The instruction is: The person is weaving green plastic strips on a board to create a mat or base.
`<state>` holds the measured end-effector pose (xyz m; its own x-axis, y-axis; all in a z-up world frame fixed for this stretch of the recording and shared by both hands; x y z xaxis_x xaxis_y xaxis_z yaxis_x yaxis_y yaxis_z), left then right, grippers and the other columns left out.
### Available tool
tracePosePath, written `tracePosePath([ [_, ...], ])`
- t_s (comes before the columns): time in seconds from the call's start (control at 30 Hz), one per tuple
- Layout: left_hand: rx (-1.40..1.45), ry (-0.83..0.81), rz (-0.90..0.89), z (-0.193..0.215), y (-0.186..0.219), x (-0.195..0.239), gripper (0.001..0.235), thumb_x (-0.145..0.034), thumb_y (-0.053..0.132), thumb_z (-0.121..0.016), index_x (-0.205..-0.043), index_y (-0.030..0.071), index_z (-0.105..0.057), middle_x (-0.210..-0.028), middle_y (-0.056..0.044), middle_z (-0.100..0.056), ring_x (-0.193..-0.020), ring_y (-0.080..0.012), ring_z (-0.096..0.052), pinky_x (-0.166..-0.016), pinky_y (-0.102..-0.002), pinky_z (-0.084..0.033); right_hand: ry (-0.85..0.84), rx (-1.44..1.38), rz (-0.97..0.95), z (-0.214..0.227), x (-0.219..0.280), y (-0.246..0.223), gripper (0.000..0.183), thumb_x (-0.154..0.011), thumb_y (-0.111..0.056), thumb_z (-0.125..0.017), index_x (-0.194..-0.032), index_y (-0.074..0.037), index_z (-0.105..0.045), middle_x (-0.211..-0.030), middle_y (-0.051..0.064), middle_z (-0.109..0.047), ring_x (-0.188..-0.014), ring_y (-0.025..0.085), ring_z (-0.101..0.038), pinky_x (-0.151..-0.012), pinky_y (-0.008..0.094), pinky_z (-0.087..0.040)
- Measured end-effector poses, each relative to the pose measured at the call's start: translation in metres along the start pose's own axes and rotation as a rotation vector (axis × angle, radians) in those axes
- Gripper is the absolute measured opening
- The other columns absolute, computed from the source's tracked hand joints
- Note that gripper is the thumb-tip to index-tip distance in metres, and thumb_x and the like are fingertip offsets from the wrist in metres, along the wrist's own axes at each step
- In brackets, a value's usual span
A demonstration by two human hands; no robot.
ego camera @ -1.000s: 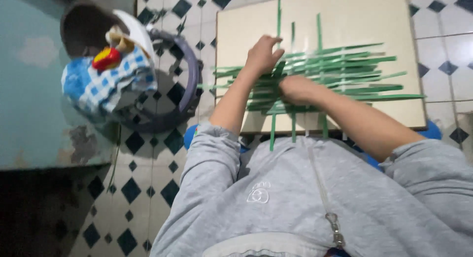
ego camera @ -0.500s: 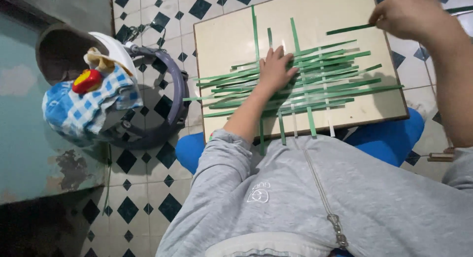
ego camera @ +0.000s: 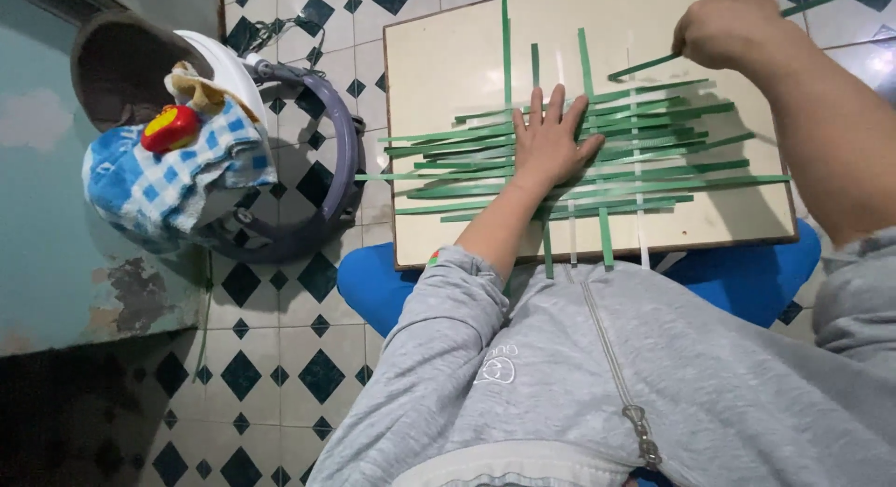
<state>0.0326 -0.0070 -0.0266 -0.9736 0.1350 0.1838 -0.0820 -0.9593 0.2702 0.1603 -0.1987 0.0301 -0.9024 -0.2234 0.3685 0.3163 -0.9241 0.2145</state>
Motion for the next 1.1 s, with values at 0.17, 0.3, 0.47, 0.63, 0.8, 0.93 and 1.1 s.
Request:
tracePosePath([
  [0.17,0.051,0.012,-0.008,0.001,0.0,0.001,0.07,-0.091,0.063,-0.039,-0.151,0.027,-0.029,-0.162,-0.009,-0.015,-0.149,-0.0391,-0.001,-0.116,-0.061,-0.002,-0.101,-0.295,0.113,-0.013,-0.006,-0.024,0.023,-0.098,-0.018,-0.062,-0.112,-0.012,-0.078,-0.116,0.009,-0.073,-0.102,0.029,-0.064,-0.078,0.043,-0.051],
  [0.3,0.022,0.008,-0.007,0.003,-0.001,0.002,0.071,-0.091,0.063,-0.039,-0.151,0.027,-0.028,-0.162,-0.008,-0.016,-0.149,-0.0383,-0.003,-0.116,-0.061,-0.004,0.041,-0.42,0.238,-0.038,-0.023,-0.029,0.025,-0.093,-0.018,-0.065,-0.11,-0.003,-0.076,-0.112,0.016,-0.071,-0.099,0.034,-0.064,-0.08,0.046,-0.051],
  [0.47,0.009,0.012,0.01,-0.005,-0.003,-0.002,0.077,-0.092,0.064,-0.041,-0.153,0.021,-0.022,-0.162,-0.006,-0.012,-0.15,-0.0352,-0.002,-0.117,-0.059,-0.003,0.313,-0.362,0.298,-0.047,-0.029,-0.033,0.033,-0.088,-0.033,-0.068,-0.116,-0.015,-0.073,-0.125,0.015,-0.06,-0.116,0.036,-0.052,-0.096,0.053,-0.036],
  [0.63,-0.004,0.008,0.042,-0.003,0.0,-0.002,0.077,-0.09,0.064,-0.043,-0.15,0.018,-0.027,-0.16,-0.009,-0.02,-0.15,-0.0328,-0.003,-0.118,-0.056,-0.005,0.121,-0.299,0.391,0.005,-0.017,-0.104,0.025,-0.091,-0.019,-0.066,-0.114,-0.009,-0.068,-0.11,0.01,-0.069,-0.102,0.03,-0.061,-0.078,0.044,-0.051],
  [0.8,-0.066,0.097,-0.004,-0.01,-0.001,-0.004,0.075,-0.089,0.064,-0.04,-0.145,0.015,-0.038,-0.158,-0.008,-0.026,-0.148,-0.0367,-0.012,-0.116,-0.06,-0.014,-0.002,-0.097,0.296,0.017,-0.022,-0.139,0.02,-0.087,-0.023,-0.064,-0.094,-0.005,-0.068,-0.083,0.013,-0.069,-0.072,0.031,-0.063,-0.06,0.039,-0.05],
  [0.93,-0.085,0.09,-0.015,-0.003,0.0,0.0,0.071,-0.089,0.063,-0.041,-0.142,0.016,-0.041,-0.158,-0.008,-0.026,-0.148,-0.0364,-0.013,-0.116,-0.06,-0.017,-0.03,-0.248,0.267,0.028,-0.013,-0.139,0.024,-0.09,-0.015,-0.058,-0.111,-0.003,-0.061,-0.093,0.016,-0.068,-0.079,0.031,-0.061,-0.067,0.04,-0.05],
  [1.1,-0.1,0.126,-0.013,-0.005,-0.002,-0.004,0.077,-0.089,0.066,-0.038,-0.147,0.015,-0.037,-0.157,-0.009,-0.03,-0.148,-0.0377,-0.016,-0.115,-0.06,-0.019,-0.04,-0.38,0.285,0.039,-0.013,-0.146,0.038,-0.088,-0.007,-0.063,-0.124,-0.006,-0.05,-0.104,0.018,-0.065,-0.087,0.034,-0.059,-0.071,0.044,-0.047],
])
Point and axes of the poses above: each hand's wrist, its own x-axis away from the middle knuckle, its own z-axis out of the back of the hand, y = z × x, the point moved 4 cm from there along -x, towards the middle knuckle
